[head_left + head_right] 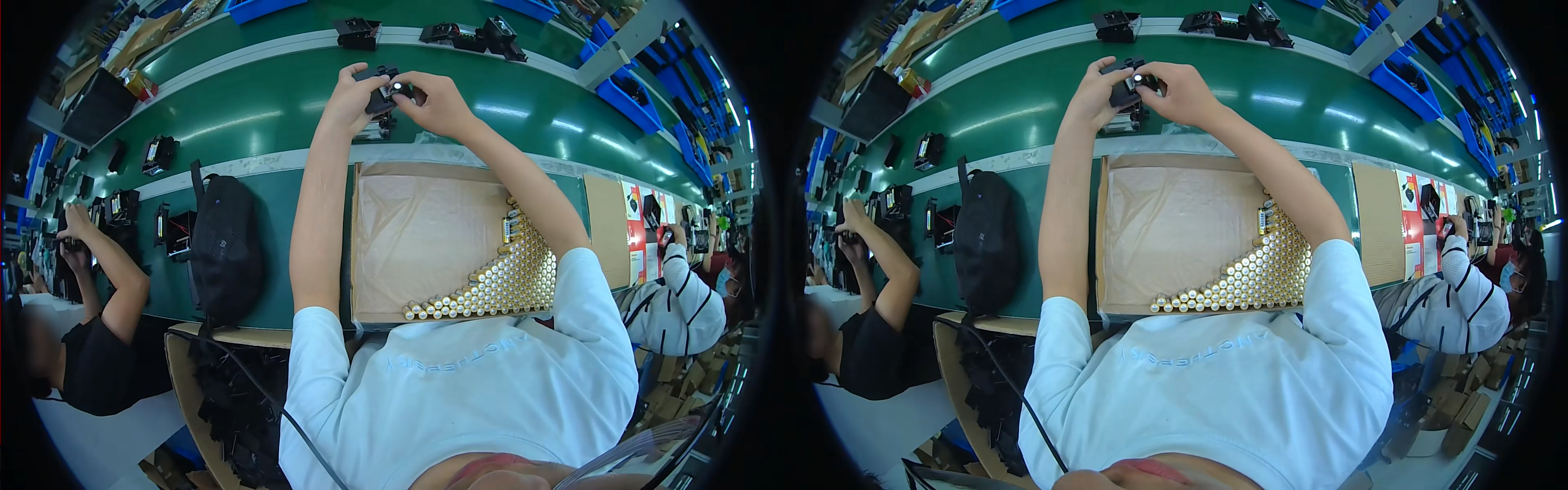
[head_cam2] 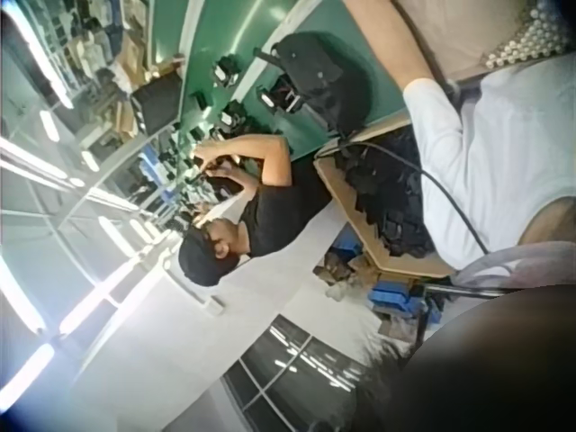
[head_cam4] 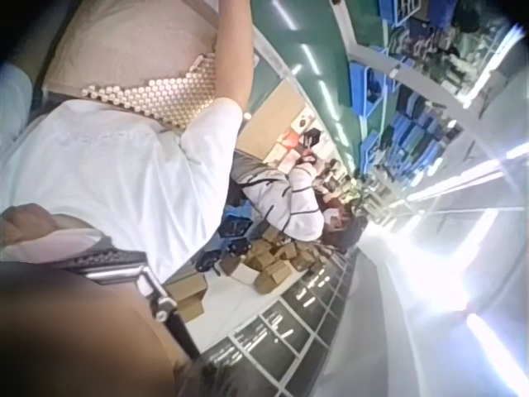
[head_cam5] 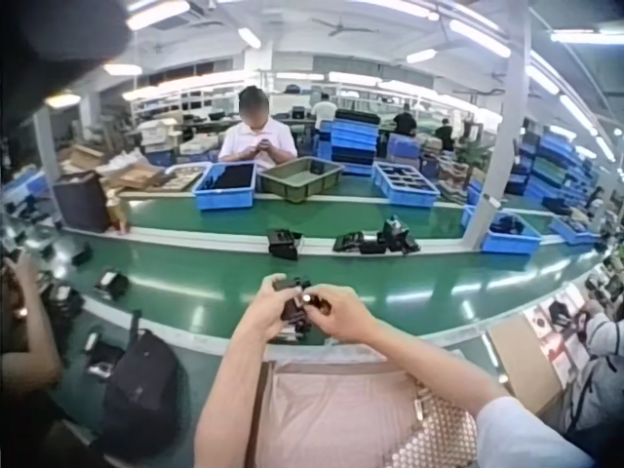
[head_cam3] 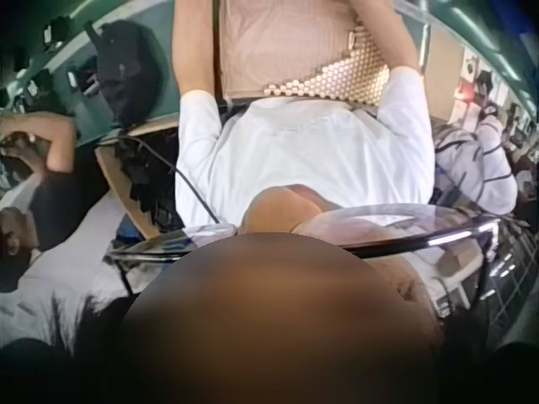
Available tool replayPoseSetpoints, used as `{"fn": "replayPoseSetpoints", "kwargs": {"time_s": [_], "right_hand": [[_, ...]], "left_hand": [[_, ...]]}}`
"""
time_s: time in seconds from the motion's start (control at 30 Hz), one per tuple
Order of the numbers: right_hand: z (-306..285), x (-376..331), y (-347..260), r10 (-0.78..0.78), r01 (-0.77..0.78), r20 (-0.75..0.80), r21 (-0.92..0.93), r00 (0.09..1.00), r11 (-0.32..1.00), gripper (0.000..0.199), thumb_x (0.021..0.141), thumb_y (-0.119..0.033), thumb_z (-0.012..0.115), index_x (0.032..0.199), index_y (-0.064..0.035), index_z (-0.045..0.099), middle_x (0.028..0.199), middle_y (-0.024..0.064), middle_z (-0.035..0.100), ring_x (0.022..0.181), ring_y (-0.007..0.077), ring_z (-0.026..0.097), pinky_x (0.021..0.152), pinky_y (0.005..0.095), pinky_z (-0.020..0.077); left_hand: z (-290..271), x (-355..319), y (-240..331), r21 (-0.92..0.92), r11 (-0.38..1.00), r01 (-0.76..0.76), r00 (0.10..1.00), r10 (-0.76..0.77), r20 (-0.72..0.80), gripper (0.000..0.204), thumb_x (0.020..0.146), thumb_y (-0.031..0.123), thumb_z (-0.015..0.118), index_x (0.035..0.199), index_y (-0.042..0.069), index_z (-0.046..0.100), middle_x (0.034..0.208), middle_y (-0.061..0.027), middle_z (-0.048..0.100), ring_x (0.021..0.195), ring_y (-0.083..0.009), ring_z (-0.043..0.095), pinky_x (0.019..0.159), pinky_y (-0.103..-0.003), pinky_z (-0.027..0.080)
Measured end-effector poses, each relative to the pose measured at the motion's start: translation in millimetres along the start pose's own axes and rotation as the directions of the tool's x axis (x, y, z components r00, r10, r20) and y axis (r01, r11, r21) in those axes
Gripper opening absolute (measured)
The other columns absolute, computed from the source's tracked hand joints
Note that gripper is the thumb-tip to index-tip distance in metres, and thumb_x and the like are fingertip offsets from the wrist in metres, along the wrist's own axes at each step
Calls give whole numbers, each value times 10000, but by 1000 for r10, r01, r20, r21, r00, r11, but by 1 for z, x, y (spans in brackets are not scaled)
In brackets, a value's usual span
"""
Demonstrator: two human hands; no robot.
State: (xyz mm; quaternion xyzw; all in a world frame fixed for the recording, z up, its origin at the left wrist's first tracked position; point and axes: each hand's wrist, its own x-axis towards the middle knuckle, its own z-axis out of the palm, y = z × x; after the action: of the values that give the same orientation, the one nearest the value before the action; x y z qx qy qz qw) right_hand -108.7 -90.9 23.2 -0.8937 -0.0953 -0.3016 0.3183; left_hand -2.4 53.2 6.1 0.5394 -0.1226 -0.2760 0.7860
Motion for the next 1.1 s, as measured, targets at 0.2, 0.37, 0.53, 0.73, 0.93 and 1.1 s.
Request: {"fn": "replayPoseSetpoints", "kwargs": {"time_s": [0.2, 0.37, 0.53, 0.73, 0.93, 1.1], "right_hand": [[-8, 8, -12, 255, -251, 95, -54, 962, 966, 263, 809, -177, 728, 1005, -4, 698, 693, 36, 643, 535, 124, 475, 508, 251, 395], [-15, 24, -24, 388, -324, 216, -278, 896, 904, 245, 816, -218, 711, 943, -8, 709, 686, 41, 646, 537, 140, 500, 523, 259, 418], [-11, 11, -41, 182, -139, 104, -329, 978, 934, 206, 813, -212, 692, 872, -15, 710, 677, 50, 645, 543, 158, 517, 547, 271, 441], [-13, -62, -114, 12, -91, 770, 60, 638, 994, 186, 782, -195, 659, 824, -19, 702, 738, 101, 683, 596, 269, 598, 598, 356, 499], [9, -103, -124, -280, -125, 937, 310, 208, 942, 207, 806, -196, 685, 889, -8, 711, 807, 84, 705, 728, 251, 643, 702, 356, 524], [17, -104, -113, -326, -417, 940, 337, 99, 844, 205, 808, -167, 682, 928, -4, 715, 813, 82, 710, 720, 226, 648, 686, 330, 521]], "left_hand": [[-3, 1, 1, -28, 1000, -11, 1000, 11, -9, 598, 838, 32, 661, 1336, 6, 332, 1190, -263, 462, 965, -335, 597, 728, -418, 592], [2, 0, -1, 20, 999, -44, 999, 43, 16, 626, 820, 28, 673, 1331, -12, 313, 1188, -282, 464, 953, -353, 605, 707, -425, 599], [-6, 7, -17, -5, 999, -54, 999, 54, -1, 701, 787, 43, 715, 1354, 4, 305, 1174, -283, 484, 952, -356, 607, 729, -453, 586], [6, 8, -7, 145, 989, -19, 994, 35, -108, 655, 787, -55, 699, 1346, 56, 375, 967, -171, 590, 750, -215, 609, 645, -304, 527], [-3, -3, 6, 145, 983, -111, 994, 113, -6, 688, 759, -71, 702, 1348, 30, 362, 959, -179, 594, 734, -220, 615, 662, -310, 533], [-1, 14, -12, 254, 964, 76, 990, -42, -136, 528, 791, -23, 683, 1272, 19, 470, 874, -148, 625, 700, -211, 620, 643, -312, 522]]}}
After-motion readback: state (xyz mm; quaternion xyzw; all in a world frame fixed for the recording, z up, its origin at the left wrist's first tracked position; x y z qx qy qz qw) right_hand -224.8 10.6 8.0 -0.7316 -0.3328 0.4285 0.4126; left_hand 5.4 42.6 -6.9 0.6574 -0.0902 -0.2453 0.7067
